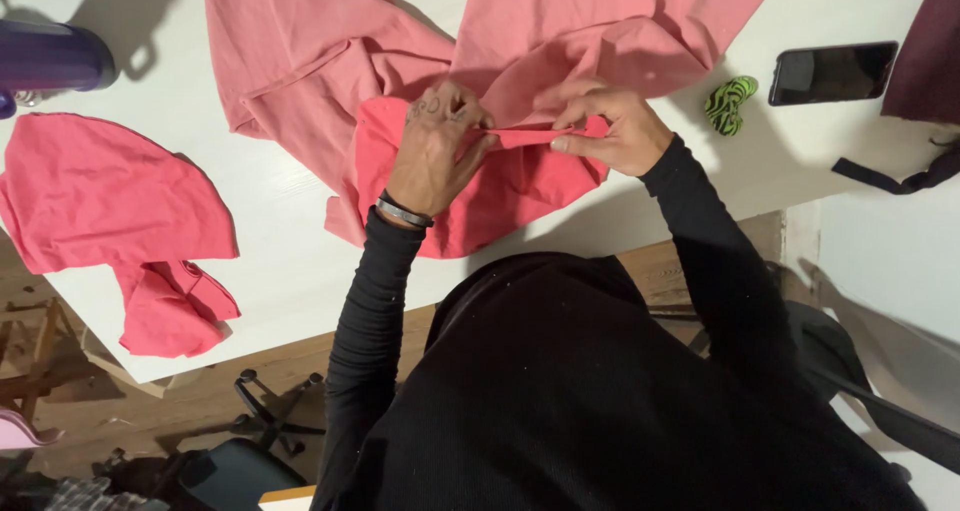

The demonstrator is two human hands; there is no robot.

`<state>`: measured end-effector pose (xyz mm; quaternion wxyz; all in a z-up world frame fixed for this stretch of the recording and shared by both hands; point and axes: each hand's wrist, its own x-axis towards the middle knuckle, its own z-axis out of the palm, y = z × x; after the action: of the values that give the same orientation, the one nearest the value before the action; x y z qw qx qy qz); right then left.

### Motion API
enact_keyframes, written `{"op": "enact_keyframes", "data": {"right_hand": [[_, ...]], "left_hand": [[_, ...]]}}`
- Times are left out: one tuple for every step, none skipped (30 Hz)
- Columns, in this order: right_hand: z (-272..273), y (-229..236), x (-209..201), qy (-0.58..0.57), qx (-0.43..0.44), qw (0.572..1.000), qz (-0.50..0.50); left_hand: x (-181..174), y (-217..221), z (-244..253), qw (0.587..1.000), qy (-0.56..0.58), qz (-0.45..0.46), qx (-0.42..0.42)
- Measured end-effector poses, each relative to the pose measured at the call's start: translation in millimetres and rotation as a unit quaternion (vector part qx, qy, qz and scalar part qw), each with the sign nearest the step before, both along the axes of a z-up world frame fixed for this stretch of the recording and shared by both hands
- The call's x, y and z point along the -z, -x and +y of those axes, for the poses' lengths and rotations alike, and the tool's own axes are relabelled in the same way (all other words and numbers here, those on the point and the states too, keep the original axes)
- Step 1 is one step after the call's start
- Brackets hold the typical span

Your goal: Pinning together pieces of pink fabric on a workshop table.

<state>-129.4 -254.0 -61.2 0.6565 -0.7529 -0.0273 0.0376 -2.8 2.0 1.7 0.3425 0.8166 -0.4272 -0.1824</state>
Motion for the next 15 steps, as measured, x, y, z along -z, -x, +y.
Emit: {"op": "enact_keyframes", "data": {"right_hand": [[-1.4, 0.2, 2.8, 0.001, -0.015, 1.0, 0.019], [-2.9, 0.4, 5.6, 0.003, -0.031, 0.999, 0.038], [-4.0, 3.0, 6.0, 0.003, -0.027, 0.999, 0.039], [-5.0, 5.4, 6.2, -0.031, -0.026, 0.997, 0.058], [-5.5, 5.0, 7.3, -0.067, -0.027, 0.995, 0.074], [-5.8, 4.4, 7.2, -0.068, -0.025, 0.995, 0.072], [-6.2, 4.9, 6.9, -0.105, -0.012, 0.991, 0.084], [-6.4, 5.3, 6.6, -0.143, 0.0, 0.985, 0.095], [-7.0, 5.5, 3.7, -0.142, 0.001, 0.985, 0.096], [-7.4, 5.6, 0.8, -0.132, 0.014, 0.988, 0.076], [-7.9, 4.4, -1.8, -0.121, 0.026, 0.991, 0.056], [-8.0, 3.1, -8.2, -0.121, 0.026, 0.991, 0.055], [-7.7, 0.5, -14.6, -0.099, 0.031, 0.994, 0.027], [-7.4, -1.9, -21.1, -0.077, 0.037, 0.996, -0.001], [-7.3, -0.6, -23.6, -0.077, 0.036, 0.996, -0.002]], "left_hand": [[-0.3, 0.3, -0.5, 1.0, 0.02, -0.008, 0.006], [-0.6, 0.4, -1.2, 0.999, 0.04, -0.016, 0.012], [2.9, 2.0, -1.3, 0.999, 0.041, -0.014, 0.016], [6.3, 3.3, -1.3, 0.999, 0.034, -0.01, 0.023], [9.4, 3.2, -0.5, 0.999, 0.025, -0.008, 0.028], [8.9, 2.8, -1.0, 0.999, 0.025, -0.009, 0.03], [8.4, 3.6, -1.5, 0.999, 0.027, 0.011, 0.024], [8.0, 4.2, -1.8, 0.999, 0.029, 0.031, 0.018], [6.3, 3.2, -2.4, 0.999, 0.03, 0.032, 0.019], [4.6, 2.0, -2.7, 0.999, 0.03, 0.026, 0.017], [2.7, 0.6, -2.8, 0.999, 0.03, 0.019, 0.013], [0.3, -0.6, -3.7, 0.999, 0.031, 0.018, 0.013], [-2.5, -2.2, -4.0, 0.999, 0.026, 0.019, 0.013], [-5.4, -3.8, -4.2, 1.0, 0.022, 0.019, 0.013], [-4.2, -2.9, -3.0, 1.0, 0.022, 0.018, 0.013]]}}
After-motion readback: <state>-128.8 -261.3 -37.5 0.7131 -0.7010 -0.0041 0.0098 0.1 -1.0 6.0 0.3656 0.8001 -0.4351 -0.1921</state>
